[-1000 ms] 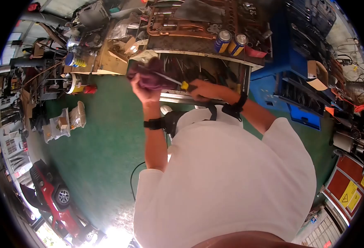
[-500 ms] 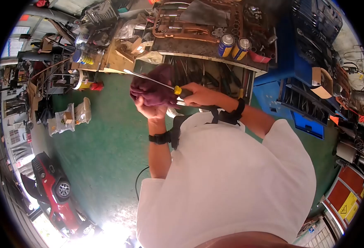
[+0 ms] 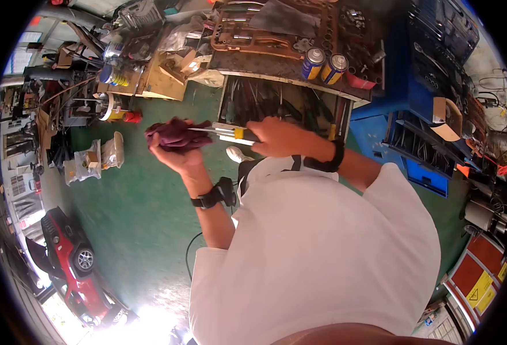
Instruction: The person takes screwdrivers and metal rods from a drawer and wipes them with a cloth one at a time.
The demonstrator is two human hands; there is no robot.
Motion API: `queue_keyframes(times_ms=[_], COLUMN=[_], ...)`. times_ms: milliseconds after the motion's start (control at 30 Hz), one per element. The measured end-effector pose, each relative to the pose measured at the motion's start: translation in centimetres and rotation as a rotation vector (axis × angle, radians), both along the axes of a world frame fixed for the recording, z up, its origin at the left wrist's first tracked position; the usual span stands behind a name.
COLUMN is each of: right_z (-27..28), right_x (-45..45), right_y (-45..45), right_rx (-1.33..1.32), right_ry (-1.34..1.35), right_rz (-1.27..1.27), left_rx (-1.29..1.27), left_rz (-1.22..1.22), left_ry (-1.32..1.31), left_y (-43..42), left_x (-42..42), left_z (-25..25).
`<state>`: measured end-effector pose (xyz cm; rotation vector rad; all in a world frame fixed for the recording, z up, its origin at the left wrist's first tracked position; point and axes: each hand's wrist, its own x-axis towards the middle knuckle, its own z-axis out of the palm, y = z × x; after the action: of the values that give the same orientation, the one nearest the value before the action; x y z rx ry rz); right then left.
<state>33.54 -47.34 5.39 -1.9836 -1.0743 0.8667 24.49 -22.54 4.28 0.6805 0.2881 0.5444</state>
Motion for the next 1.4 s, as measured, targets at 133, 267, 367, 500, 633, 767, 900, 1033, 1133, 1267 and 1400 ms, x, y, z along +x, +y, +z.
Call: queue_keyframes(times_ms=[133, 267, 367, 500, 633, 767, 900, 1033, 1133, 1267, 1400], right_z=[-5.2, -3.5, -3.3, -3.2, -1.2, -2.3, -2.7, -0.9, -1.0, -0.8, -0.5], right_x=[2.7, 2.2, 1.9, -0.2, -2.1, -3.2, -3.4, -3.1, -4.1, -4.7, -2.9], right_y=[-6.4, -7.7, -5.3, 0.1, 2.6, 4.1, 3.2, 2.0, 2.0, 3.1, 2.3], right_rx=[0.267, 0.166, 0.252, 0.428, 0.453, 0.5, 0.434, 0.28, 0.26, 0.478, 0.395], right_ry=[-0.232, 0.204, 0.666, 0.682, 0.363, 0.247, 0.126, 0.317, 0.348, 0.262, 0.253], right_rz=[-0.005, -0.375, -0.299, -0.067, 0.05, 0.028, 0.191, 0.33, 0.348, 0.157, 0.123], left_rx=[0.084, -0.038, -0.006, -0.027, 0.013, 0.147, -0.013, -0.119, -0.145, 0.006, 0.106], left_rz=[0.237, 0.195, 0.151, -0.032, -0.114, -0.105, 0.078, 0.123, 0.123, 0.174, 0.136], left_ry=[-0.254, -0.311, -0.206, -0.044, -0.227, -0.24, -0.257, -0.342, -0.342, -0.216, -0.07], left_y=[8.1, 11.4, 6.3, 0.0, -3.8, -2.0, -1.1, 0.2, -0.6, -5.3, -4.7], left_x=[-4.3, -8.7, -6.6, -3.9, -2.3, -3.1, -5.0, -7.2, -7.4, -5.7, -5.3], left_z=[0.1, -0.8, -1.3, -3.3, 0.9, -0.2, 2.9, 2.8, 2.3, 2.7, 2.9])
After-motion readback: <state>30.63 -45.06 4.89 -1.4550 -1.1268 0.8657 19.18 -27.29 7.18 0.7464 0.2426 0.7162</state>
